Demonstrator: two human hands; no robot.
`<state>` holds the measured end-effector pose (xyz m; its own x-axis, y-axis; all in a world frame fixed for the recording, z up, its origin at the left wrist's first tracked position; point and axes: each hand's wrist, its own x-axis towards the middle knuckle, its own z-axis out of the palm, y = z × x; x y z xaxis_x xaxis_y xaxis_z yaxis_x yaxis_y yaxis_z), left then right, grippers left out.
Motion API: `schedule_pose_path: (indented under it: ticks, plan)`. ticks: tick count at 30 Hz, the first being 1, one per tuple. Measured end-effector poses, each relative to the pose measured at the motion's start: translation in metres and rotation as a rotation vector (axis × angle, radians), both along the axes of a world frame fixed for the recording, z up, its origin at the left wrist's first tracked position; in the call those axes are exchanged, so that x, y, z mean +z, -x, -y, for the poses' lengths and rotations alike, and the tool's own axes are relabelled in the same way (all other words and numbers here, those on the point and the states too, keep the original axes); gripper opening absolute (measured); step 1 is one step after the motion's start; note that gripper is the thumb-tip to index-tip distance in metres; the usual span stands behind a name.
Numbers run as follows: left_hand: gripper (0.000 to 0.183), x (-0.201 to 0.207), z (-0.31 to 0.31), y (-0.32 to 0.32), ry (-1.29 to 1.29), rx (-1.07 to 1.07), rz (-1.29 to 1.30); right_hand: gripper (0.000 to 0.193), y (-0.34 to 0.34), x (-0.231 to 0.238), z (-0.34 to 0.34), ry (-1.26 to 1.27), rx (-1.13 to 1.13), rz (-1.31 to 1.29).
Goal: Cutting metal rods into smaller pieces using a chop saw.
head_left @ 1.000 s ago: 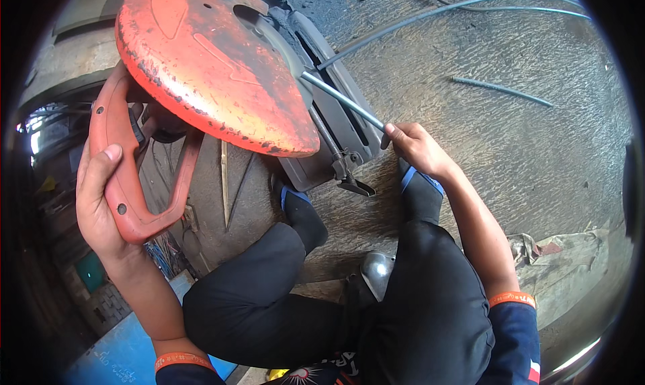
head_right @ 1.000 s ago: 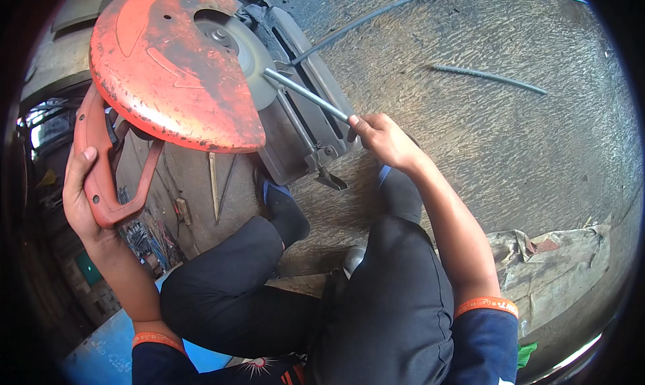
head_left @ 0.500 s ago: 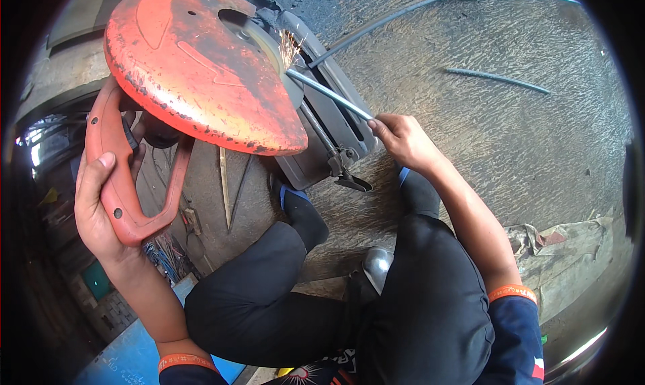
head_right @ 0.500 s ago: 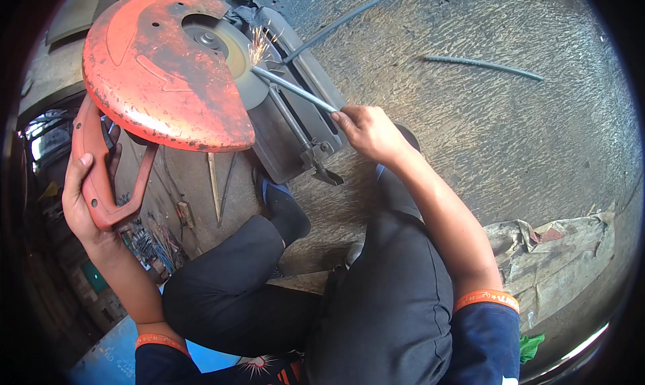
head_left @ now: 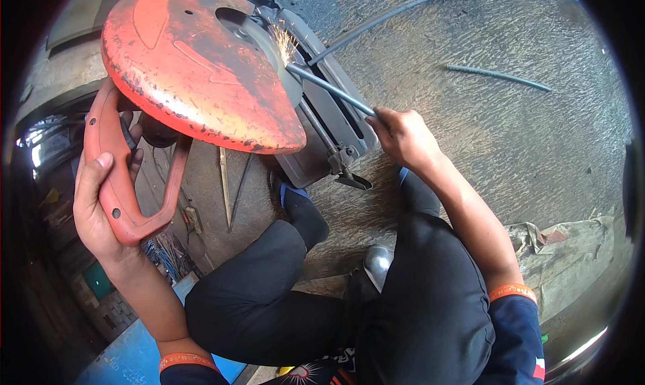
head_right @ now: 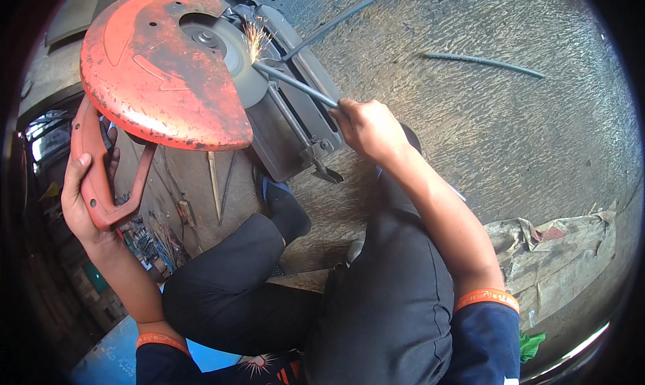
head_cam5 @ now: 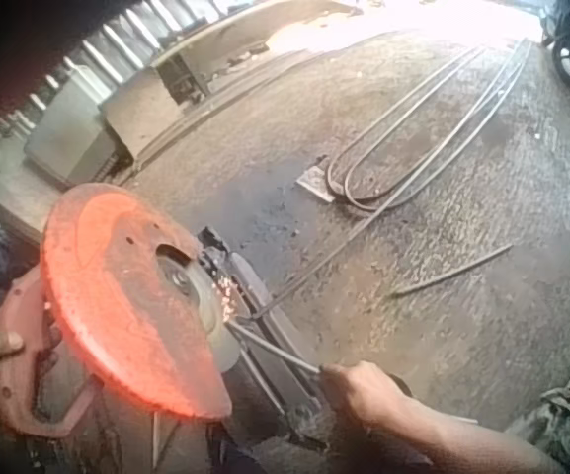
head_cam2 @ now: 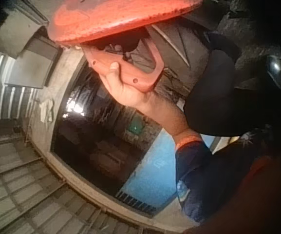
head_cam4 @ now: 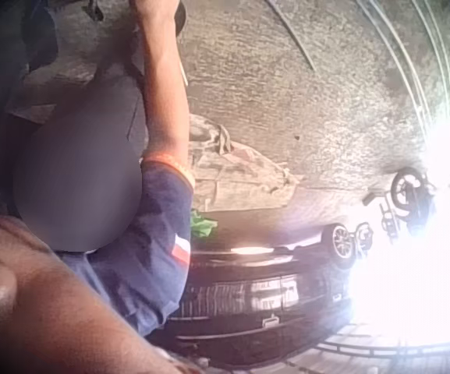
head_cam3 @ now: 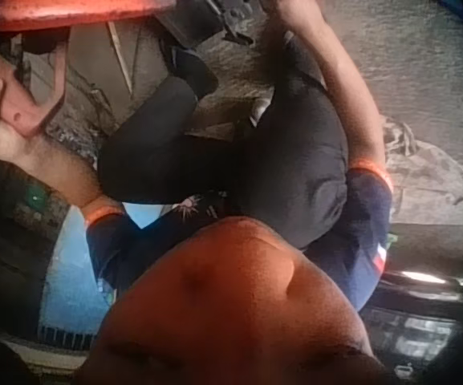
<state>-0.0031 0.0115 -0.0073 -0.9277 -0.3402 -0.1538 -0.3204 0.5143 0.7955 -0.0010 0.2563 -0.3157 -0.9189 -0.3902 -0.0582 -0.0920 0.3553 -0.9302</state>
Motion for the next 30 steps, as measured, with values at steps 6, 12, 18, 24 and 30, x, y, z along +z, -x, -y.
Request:
schedule_pose_path:
  ticks: [6,12,18,24,30]
  plan:
    - [0.071,-0.001,-0.001,0.000,-0.017,0.003,-0.033,0.015,0.001,-0.005,0.001,-0.058,0.005,-0.144]
    - [0.063,-0.001,0.003,-0.002,-0.151,0.002,-0.070,0.023,-0.002,-0.008,0.002,-0.230,0.032,-0.271]
    - [0.069,-0.001,0.005,-0.003,-0.102,0.032,-0.037,0.041,-0.004,-0.005,0.001,-0.346,0.084,-0.324]
    - [0.069,0.000,-0.001,-0.001,0.002,-0.031,-0.010,0.032,0.000,0.002,-0.005,-0.003,-0.102,0.173]
    - [0.067,0.002,0.004,-0.004,-0.024,0.017,-0.017,0.047,0.011,-0.007,-0.014,0.213,-0.012,0.655]
